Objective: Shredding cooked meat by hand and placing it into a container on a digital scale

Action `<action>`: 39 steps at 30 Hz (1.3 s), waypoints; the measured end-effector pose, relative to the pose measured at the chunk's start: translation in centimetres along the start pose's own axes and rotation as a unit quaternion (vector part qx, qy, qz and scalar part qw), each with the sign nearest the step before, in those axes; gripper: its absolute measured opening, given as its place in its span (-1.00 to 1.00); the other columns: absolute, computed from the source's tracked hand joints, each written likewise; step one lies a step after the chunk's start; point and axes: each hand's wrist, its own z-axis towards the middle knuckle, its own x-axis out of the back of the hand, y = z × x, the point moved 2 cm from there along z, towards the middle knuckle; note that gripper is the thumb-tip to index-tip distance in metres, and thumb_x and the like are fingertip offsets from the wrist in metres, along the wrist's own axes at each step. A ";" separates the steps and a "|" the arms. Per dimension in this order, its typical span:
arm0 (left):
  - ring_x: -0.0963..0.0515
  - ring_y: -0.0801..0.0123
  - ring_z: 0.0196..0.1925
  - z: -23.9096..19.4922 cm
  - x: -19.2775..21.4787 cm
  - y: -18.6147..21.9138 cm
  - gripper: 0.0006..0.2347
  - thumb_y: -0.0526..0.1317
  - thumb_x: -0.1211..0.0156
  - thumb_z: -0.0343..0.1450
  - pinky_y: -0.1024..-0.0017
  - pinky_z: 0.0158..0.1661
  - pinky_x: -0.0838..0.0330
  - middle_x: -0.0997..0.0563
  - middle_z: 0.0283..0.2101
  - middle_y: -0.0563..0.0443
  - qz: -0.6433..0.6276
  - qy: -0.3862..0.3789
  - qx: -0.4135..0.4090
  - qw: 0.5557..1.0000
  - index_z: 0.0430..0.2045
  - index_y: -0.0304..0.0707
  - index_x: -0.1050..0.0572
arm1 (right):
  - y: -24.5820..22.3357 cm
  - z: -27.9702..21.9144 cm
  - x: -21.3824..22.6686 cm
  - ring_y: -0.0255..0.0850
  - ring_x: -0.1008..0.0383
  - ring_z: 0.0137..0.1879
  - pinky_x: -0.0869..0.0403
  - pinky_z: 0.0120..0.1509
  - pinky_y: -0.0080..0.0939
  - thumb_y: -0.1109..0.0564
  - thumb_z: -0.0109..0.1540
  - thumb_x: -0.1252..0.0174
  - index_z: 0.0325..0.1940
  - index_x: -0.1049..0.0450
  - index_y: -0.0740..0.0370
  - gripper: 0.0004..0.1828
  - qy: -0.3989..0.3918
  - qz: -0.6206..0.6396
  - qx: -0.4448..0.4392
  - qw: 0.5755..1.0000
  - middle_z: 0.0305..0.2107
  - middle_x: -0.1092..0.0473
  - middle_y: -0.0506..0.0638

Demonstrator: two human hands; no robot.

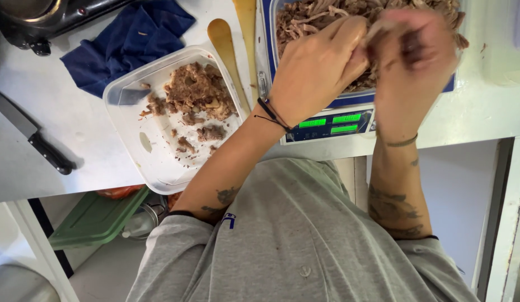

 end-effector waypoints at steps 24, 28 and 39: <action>-0.64 0.28 -0.47 0.1 0.9 -1.8 -0.91 -0.24 -0.17 0.43 0.30 -0.58 -0.37 -0.59 -0.30 0.14 0.147 0.020 0.004 0.989 -0.34 -0.11 -0.37 | 2.1 2.1 2.1 0.09 -0.40 0.00 -0.47 0.16 0.06 0.37 0.61 -0.03 -0.07 -0.49 0.54 -0.79 -0.056 -0.156 0.184 0.969 -0.14 -0.29 0.23; -0.65 0.37 -0.35 -0.1 -0.2 -2.5 -0.80 -0.08 -0.25 0.54 0.38 -0.44 -0.54 -0.38 -0.11 0.06 0.199 0.039 -0.024 0.979 -0.05 -0.12 -0.56 | 1.6 2.4 1.9 0.00 -0.29 -0.22 -0.29 -0.09 -0.02 0.47 0.36 -0.50 0.31 -0.63 0.50 -0.57 -0.177 -0.251 0.145 0.940 -0.34 -0.35 0.16; -0.52 0.42 -0.48 -7.0 10.5 -6.5 -0.64 -0.32 -0.29 0.51 0.43 -0.46 -0.48 -0.49 0.06 -0.13 0.132 0.020 0.161 0.978 0.20 -0.19 -0.39 | 2.2 1.6 0.3 0.10 -0.53 -0.02 -0.44 0.04 0.06 0.37 0.45 -0.35 -0.01 -0.69 0.37 -0.95 -0.159 -0.358 0.241 0.888 -0.10 -0.53 0.19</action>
